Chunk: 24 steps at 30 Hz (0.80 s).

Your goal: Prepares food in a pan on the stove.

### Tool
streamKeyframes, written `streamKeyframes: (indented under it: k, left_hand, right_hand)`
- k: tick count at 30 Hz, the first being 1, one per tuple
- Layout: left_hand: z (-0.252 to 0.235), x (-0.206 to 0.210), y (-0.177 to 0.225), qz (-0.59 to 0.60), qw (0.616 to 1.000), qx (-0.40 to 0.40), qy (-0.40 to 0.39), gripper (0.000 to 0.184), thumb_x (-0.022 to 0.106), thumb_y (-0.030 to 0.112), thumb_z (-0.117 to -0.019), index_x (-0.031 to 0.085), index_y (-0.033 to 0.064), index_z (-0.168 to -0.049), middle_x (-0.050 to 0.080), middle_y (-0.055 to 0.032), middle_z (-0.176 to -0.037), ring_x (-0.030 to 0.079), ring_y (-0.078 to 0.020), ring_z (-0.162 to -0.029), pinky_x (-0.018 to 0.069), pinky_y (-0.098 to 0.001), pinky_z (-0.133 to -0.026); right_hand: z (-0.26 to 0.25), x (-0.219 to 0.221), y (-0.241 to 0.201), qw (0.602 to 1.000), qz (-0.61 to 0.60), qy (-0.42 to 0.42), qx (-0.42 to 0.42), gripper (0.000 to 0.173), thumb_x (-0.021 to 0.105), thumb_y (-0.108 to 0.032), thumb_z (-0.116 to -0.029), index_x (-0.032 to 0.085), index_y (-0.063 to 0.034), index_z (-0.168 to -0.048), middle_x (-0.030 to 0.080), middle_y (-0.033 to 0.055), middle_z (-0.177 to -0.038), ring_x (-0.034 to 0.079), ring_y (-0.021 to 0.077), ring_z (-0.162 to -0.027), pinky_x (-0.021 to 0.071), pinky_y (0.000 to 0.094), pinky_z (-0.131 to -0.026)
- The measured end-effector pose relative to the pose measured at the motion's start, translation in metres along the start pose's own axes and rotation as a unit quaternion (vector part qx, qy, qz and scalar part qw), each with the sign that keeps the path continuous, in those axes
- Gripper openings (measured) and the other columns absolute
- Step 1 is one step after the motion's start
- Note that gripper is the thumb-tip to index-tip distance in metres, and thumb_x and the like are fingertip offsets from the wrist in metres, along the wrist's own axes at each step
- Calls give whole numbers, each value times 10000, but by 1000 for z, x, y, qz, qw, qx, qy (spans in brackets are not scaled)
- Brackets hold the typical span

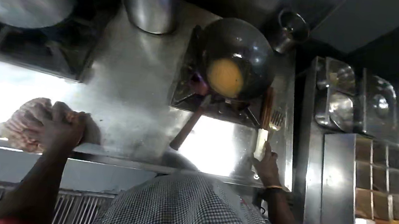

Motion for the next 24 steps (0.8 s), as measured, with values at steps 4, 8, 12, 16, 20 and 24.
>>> streamKeyframes:
  k: [4, 8, 12, 16, 20, 24]
  left_hand:
    - [35, 9, 14, 28, 995, -53, 76, 877, 451, 636, -968, 163, 162, -1648, 102, -250, -1686, 79, -477, -1547, 83, -725, -1185]
    - [82, 32, 60, 3, 998, -45, 50, 813, 374, 586, -1026, 211, 62, -1626, 91, -304, -1668, 87, -528, -1528, 105, -722, -1185]
    - [154, 69, 149, -8, 991, 128, -24, 751, 512, 452, -1031, 271, 30, -1604, 153, -320, -1650, 124, -551, -1513, 127, -738, -1182]
    - [212, 105, 217, -22, 975, 211, -60, 687, 410, 471, -1065, 321, 32, -1585, 268, -317, -1612, 265, -538, -1475, 219, -720, -1159]
    - [252, 129, 277, -32, 940, 324, -96, 742, 466, 481, -1013, 303, 64, -1604, 182, -249, -1673, 128, -475, -1545, 119, -674, -1222]
    - [292, 156, 334, -46, 889, 438, -123, 720, 472, 480, -1008, 320, 108, -1605, 235, -216, -1667, 177, -427, -1547, 169, -633, -1226]
  right_hand:
    - [-1, -6, 21, 972, -234, 11, 23, 727, 721, -338, -928, 396, -146, -1550, 630, 257, -1252, 648, 411, -1038, 528, 628, -837]
    - [7, -18, 48, 910, -413, -6, 24, 644, 791, -359, -871, 554, -158, -1435, 688, 123, -1194, 678, 242, -984, 575, 486, -803]
    - [13, 3, 55, 838, -537, -95, -17, 633, 756, -214, -880, 497, -114, -1449, 705, 134, -1112, 715, 245, -892, 625, 418, -742]
    - [18, 18, 56, 844, -521, -126, -18, 615, 751, -210, -903, 490, -135, -1454, 720, 139, -1115, 717, 249, -906, 618, 415, -772]
    - [-2, 11, 79, 925, -374, -70, -4, 737, 806, -309, -861, 468, -148, -1497, 651, 140, -1274, 666, 249, -1068, 574, 484, -874]
    - [-19, -19, 95, 941, -335, -29, -29, 759, 796, -373, -862, 459, -131, -1498, 654, 160, -1259, 669, 278, -1064, 564, 529, -892]
Point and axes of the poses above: each hand's wrist, its own z-axis away from the middle knuckle, its own x-axis out of the palm, y = z × x, the point moved 9 cm from there along -z, towards the middle knuckle
